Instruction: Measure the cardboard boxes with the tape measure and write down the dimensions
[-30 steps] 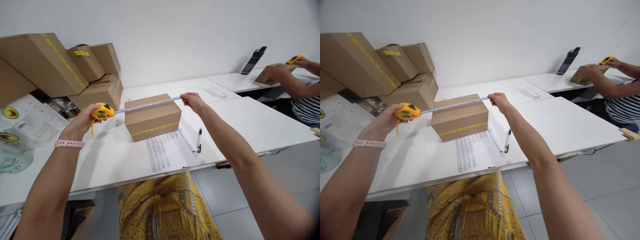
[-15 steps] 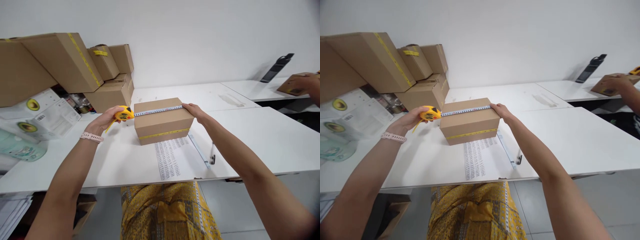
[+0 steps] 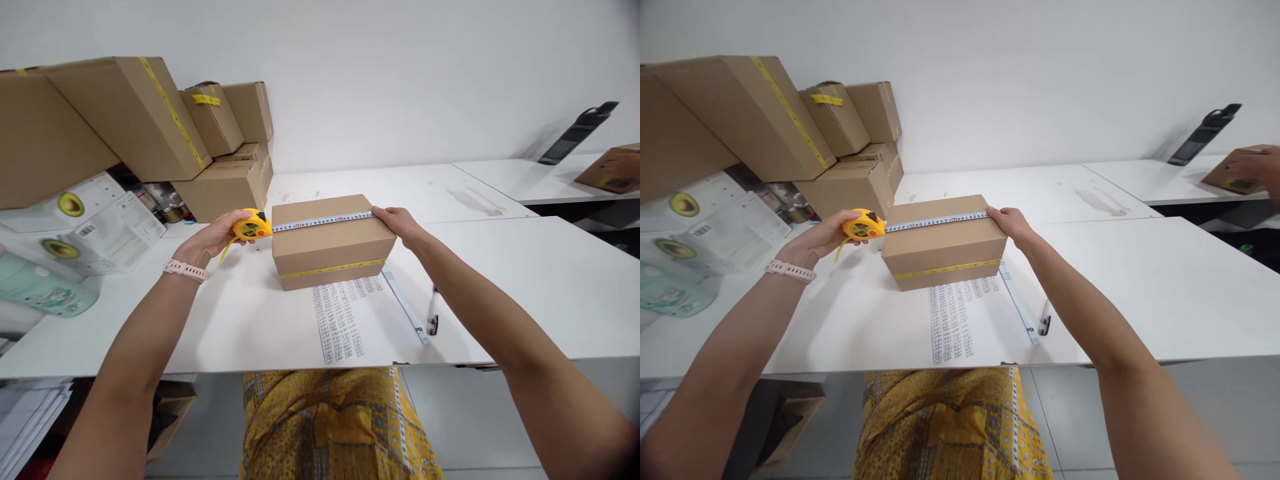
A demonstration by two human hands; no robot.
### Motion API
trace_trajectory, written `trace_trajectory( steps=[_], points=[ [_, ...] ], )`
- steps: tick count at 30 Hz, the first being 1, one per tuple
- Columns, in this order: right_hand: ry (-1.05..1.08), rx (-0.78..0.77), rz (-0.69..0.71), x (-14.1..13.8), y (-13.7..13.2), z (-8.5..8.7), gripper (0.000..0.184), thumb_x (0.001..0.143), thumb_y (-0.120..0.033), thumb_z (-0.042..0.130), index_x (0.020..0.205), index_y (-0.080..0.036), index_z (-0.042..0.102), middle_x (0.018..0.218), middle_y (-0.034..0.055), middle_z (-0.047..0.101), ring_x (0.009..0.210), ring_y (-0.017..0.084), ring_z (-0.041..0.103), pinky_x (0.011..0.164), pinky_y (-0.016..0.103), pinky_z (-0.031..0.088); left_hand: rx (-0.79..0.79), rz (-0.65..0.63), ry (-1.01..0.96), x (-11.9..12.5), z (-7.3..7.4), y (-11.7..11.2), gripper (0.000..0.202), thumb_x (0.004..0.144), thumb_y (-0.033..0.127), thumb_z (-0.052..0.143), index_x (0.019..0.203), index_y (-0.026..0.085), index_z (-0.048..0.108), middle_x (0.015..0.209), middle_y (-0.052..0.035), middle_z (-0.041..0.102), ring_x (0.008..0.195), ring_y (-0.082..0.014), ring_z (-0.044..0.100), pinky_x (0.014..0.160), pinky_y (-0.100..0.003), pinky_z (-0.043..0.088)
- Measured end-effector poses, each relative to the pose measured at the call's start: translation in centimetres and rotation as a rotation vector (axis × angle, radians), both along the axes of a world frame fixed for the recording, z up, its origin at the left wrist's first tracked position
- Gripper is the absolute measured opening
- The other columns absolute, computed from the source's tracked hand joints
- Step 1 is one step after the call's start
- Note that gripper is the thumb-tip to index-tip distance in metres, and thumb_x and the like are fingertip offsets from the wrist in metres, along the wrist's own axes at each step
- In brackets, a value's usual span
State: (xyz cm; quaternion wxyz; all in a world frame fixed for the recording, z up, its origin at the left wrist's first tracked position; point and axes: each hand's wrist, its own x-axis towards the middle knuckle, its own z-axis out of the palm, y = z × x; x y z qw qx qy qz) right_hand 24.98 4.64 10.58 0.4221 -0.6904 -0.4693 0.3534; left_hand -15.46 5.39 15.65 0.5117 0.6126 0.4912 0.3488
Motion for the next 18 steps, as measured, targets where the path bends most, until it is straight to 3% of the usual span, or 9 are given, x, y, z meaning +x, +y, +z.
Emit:
trace_trajectory(
  steps=[4,7,10,12,15,18],
  points=[
    [-0.109,0.108,-0.041,0.3,0.4,0.5,0.037,0.089,-0.04,0.071,0.064,-0.021,0.051,0.07,0.0012,0.059,0.069,0.015,0.051,0.067,0.03,0.041,0.119,-0.04,0.108,0.0,2.2,-1.8,0.053,0.075,0.051,0.08,0.115,0.017,0.073,0.111,-0.0107,0.075,0.088,-0.0204,0.067,0.063,-0.025,0.051],
    [0.026,0.256,-0.036,0.7,0.3,1.7,0.034,0.093,-0.039,0.067,0.068,-0.021,0.053,0.075,0.0016,0.061,0.075,0.015,0.053,0.072,0.029,0.045,0.093,-0.143,0.183,1.1,2.9,-5.9,0.066,0.075,0.041,0.084,0.135,0.022,0.065,0.113,-0.009,0.074,0.085,-0.0198,0.068,0.064,-0.026,0.052],
    [0.055,0.38,0.036,0.2,0.4,3.3,0.032,0.094,-0.042,0.066,0.072,-0.022,0.054,0.078,0.0014,0.06,0.079,0.015,0.053,0.078,0.029,0.046,-0.208,-0.44,0.036,4.6,0.5,-11.8,0.07,0.075,0.042,0.083,0.139,0.023,0.06,0.113,-0.01,0.071,0.085,-0.0232,0.069,0.064,-0.031,0.057],
    [-0.016,0.358,0.165,-0.8,1.2,4.1,0.033,0.093,-0.044,0.066,0.072,-0.022,0.055,0.079,0.0011,0.059,0.077,0.016,0.051,0.08,0.031,0.046,-0.349,-0.509,-0.143,8.1,-2.2,-15.6,0.065,0.07,0.037,0.088,0.127,0.02,0.063,0.109,-0.0089,0.069,0.087,-0.0216,0.069,0.069,-0.032,0.058],
    [-0.149,0.258,0.351,-2.8,3.3,4.8,0.032,0.095,-0.046,0.062,0.074,-0.022,0.056,0.082,0.0023,0.06,0.077,0.017,0.05,0.081,0.035,0.044,-0.456,-0.36,-0.513,13.5,-5.4,-19.2,0.057,0.07,0.044,0.088,0.112,0.02,0.058,0.106,-0.0065,0.065,0.082,-0.0186,0.069,0.068,-0.03,0.058],
    [-0.267,0.174,0.421,-4.2,4.7,5.1,0.031,0.095,-0.049,0.06,0.077,-0.023,0.057,0.086,0.005,0.062,0.077,0.019,0.052,0.081,0.038,0.045,-0.458,-0.256,-0.677,17.4,-5.9,-19.7,0.062,0.069,0.053,0.087,0.11,0.018,0.055,0.103,-0.007,0.064,0.08,-0.0208,0.071,0.066,-0.034,0.061]
  ],
)
